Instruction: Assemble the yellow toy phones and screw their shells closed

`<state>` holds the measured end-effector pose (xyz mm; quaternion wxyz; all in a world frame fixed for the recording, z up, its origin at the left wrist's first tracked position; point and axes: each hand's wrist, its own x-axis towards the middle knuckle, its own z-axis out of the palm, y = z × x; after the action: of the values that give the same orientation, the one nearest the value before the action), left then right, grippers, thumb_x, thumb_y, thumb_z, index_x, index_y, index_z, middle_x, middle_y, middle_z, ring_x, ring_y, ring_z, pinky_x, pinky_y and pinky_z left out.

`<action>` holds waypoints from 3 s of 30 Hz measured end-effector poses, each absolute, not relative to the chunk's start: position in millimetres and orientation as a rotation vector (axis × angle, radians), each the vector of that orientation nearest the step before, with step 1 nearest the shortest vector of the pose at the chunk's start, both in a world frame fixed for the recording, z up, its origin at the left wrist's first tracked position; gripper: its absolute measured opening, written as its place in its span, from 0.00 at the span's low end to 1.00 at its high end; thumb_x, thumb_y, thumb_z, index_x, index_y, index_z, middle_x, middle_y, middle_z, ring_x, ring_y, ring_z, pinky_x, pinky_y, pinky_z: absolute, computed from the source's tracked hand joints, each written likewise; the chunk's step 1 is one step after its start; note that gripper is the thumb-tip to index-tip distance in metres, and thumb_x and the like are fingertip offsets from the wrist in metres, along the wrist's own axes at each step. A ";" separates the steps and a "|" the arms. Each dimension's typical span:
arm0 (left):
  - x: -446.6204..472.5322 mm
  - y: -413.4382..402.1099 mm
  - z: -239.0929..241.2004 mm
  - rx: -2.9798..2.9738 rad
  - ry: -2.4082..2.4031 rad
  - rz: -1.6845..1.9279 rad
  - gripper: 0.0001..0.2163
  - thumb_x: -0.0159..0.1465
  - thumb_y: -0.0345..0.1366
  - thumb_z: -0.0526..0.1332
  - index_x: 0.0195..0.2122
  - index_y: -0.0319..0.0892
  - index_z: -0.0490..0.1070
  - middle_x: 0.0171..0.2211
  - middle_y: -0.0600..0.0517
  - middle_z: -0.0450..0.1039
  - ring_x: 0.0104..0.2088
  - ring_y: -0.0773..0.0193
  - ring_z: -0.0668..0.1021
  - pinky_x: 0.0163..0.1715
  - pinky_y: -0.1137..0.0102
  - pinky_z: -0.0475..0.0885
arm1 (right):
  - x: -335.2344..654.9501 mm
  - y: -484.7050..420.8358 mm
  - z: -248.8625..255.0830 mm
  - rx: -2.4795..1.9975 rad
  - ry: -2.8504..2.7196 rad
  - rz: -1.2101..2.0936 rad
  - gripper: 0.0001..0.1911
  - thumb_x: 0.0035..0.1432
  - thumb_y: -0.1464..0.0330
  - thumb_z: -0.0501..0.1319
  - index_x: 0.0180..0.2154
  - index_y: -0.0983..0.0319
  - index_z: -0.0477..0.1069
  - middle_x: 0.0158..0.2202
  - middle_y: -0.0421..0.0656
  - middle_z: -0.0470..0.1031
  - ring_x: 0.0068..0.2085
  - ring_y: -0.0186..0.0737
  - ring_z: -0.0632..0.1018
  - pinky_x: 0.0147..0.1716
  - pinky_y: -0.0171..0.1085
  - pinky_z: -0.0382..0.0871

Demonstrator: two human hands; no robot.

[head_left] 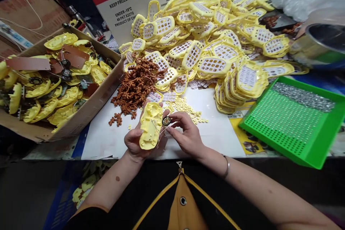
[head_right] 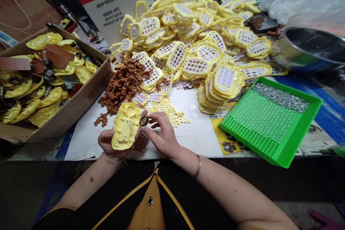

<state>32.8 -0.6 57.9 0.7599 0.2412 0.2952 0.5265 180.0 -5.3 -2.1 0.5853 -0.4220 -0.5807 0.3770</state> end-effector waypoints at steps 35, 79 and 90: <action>45.3 -8.1 42.8 0.388 0.615 0.894 0.37 0.48 0.31 0.61 0.63 0.40 0.59 0.42 0.46 0.78 0.37 0.56 0.80 0.42 0.64 0.73 | 206.5 -4.1 18.7 -1.041 -1.781 0.174 0.09 0.61 0.72 0.59 0.43 0.59 0.71 0.36 0.46 0.75 0.37 0.42 0.75 0.36 0.43 0.71; 38.3 16.9 32.4 0.573 1.135 0.910 0.11 0.45 0.29 0.69 0.31 0.38 0.74 0.25 0.53 0.77 0.26 0.64 0.76 0.31 0.70 0.71 | 249.7 -8.0 31.4 -0.536 -1.623 1.674 0.28 0.51 0.50 0.65 0.49 0.58 0.74 0.47 0.50 0.79 0.47 0.47 0.80 0.43 0.43 0.77; 44.4 -4.0 24.2 0.733 1.044 0.727 0.21 0.44 0.35 0.75 0.39 0.39 0.74 0.34 0.50 0.79 0.33 0.61 0.78 0.37 0.68 0.71 | 215.3 11.9 44.4 -1.153 -1.288 1.290 0.26 0.52 0.50 0.63 0.15 0.63 0.67 0.12 0.36 0.64 0.17 0.27 0.63 0.16 0.30 0.58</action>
<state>44.4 -4.0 24.2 0.7424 0.3346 0.4762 0.3319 215.3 11.9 44.4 0.4727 -0.4711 -0.5263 0.5269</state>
